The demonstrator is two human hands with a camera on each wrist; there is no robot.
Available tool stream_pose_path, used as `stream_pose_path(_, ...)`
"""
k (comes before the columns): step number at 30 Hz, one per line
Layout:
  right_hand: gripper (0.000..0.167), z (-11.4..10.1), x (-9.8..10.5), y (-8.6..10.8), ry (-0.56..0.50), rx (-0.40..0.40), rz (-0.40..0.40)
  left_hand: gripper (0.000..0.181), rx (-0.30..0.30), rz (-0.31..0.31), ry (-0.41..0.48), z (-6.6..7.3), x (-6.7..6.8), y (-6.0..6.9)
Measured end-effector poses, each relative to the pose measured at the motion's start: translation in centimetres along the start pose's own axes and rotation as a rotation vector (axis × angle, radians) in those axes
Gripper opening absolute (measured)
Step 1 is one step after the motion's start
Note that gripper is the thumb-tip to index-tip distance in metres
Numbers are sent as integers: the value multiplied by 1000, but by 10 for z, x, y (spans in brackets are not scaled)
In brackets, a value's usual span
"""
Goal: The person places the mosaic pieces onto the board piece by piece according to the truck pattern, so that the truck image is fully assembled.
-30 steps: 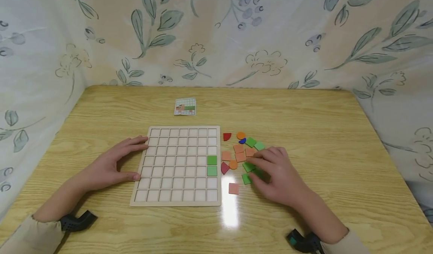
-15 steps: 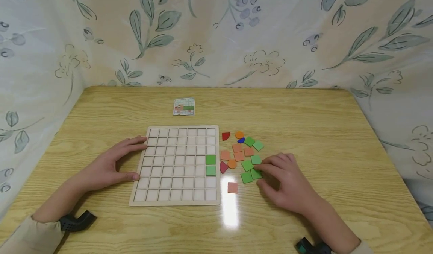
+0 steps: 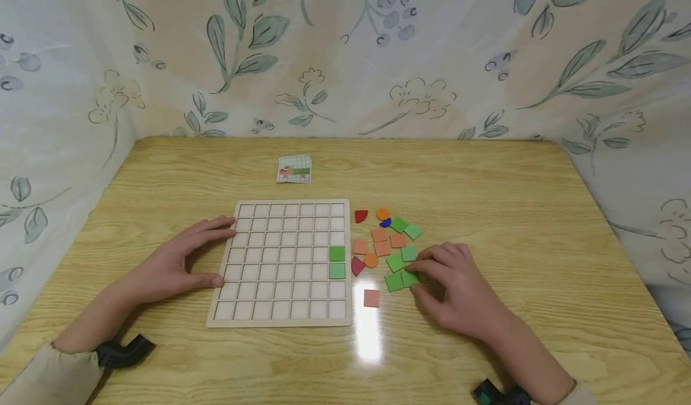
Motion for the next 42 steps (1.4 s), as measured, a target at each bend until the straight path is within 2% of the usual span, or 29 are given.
stream_pose_path(12, 36, 2, -4, -1, -30, 46, 13, 85, -14, 4, -12, -4, -1, 0)
stream_pose_path(20, 22, 1, -4, 0, -56, 89, 46, 86, -6, 11, -9, -4, -2, 0)
stream_pose_path(29, 29, 0, -4, -1, -105, 95, 80, 86, -3, 5, -13, -5, -3, 1)
stream_pose_path(36, 40, -1, -3, -2, -104, 80, 87, 87, 3, -2, -1, -4, -3, 1)
stream_pose_path(42, 35, -2, -5, -11, -102, 130, 118, 87, 1, -3, 8, -4, -2, 0)
Point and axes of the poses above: each hand's wrist, its own y-axis away from the middle knuckle, its own x-axis out of the back of the hand, z = x × y, the point moved 5 cm from there along -y, towards the middle knuckle, and after that the axes turned 6 degrees about x, right-handed, at the moved point
